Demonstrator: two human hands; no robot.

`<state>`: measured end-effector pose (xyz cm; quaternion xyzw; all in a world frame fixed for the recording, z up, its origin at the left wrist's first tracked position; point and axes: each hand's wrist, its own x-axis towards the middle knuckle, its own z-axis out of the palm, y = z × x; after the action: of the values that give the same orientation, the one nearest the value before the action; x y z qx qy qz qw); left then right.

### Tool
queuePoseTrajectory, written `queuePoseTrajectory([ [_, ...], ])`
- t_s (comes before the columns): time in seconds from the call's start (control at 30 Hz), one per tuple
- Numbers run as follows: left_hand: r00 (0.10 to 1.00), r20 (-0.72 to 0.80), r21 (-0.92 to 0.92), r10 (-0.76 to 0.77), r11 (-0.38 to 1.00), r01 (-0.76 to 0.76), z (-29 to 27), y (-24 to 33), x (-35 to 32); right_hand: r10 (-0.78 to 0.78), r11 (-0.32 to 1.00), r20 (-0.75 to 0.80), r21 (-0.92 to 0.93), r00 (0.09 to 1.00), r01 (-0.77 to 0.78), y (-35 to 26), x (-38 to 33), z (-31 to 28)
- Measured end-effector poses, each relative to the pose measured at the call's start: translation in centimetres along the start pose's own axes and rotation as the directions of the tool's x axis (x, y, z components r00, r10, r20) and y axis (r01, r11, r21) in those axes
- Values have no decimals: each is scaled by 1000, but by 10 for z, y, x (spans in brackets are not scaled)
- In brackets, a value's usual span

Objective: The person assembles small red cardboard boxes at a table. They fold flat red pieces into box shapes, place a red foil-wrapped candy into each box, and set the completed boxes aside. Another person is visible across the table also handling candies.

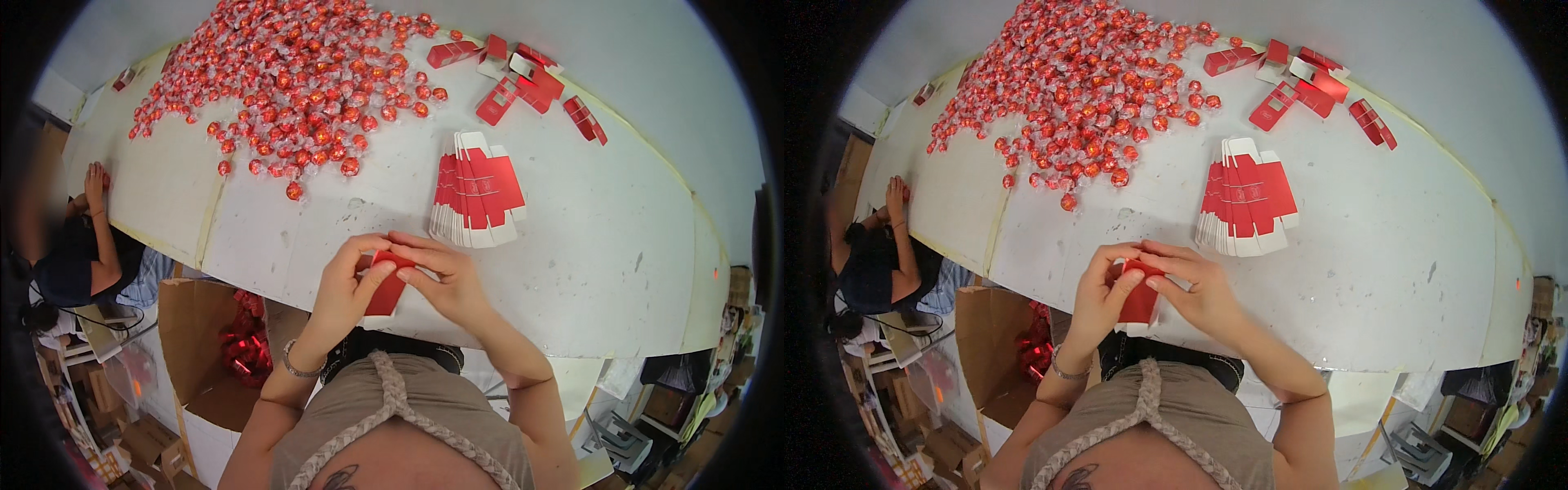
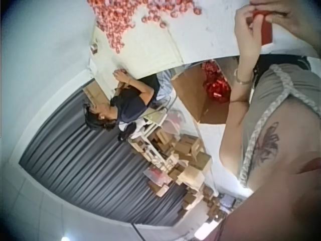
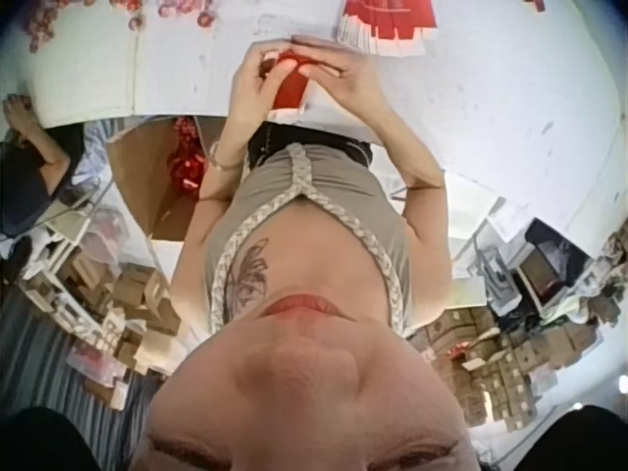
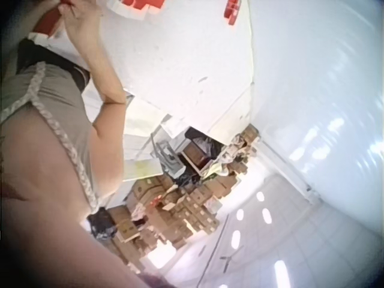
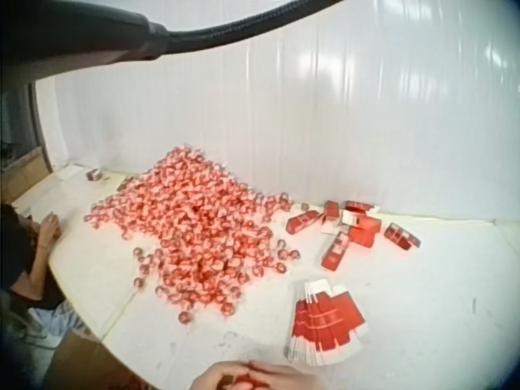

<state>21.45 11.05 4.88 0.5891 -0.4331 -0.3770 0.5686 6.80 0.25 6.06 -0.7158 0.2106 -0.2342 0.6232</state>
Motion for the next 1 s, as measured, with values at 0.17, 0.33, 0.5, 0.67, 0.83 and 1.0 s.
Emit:
queuePoseTrajectory([
  [0.17,902,-264,-3,341,935,-355,0,-6,31,2,966,-629,-200,777,-164,16,55,-110],
  [0.33,937,-249,90,245,969,-230,4,-12,34,185,665,-631,-483,753,-569,61,39,-148],
  [0.5,972,-35,96,233,969,-229,30,-17,48,259,930,-681,-16,685,-367,46,35,-128],
  [0.67,999,-30,-323,-15,947,5,50,0,78,159,987,-435,36,886,-160,-4,14,-83],
  [0.83,993,55,-716,-105,689,113,44,8,86,-226,915,-291,-390,930,100,-27,6,-37],
  [1.0,991,-10,-671,-133,736,92,38,9,80,-222,891,-185,-437,957,123,-16,16,-23],
])
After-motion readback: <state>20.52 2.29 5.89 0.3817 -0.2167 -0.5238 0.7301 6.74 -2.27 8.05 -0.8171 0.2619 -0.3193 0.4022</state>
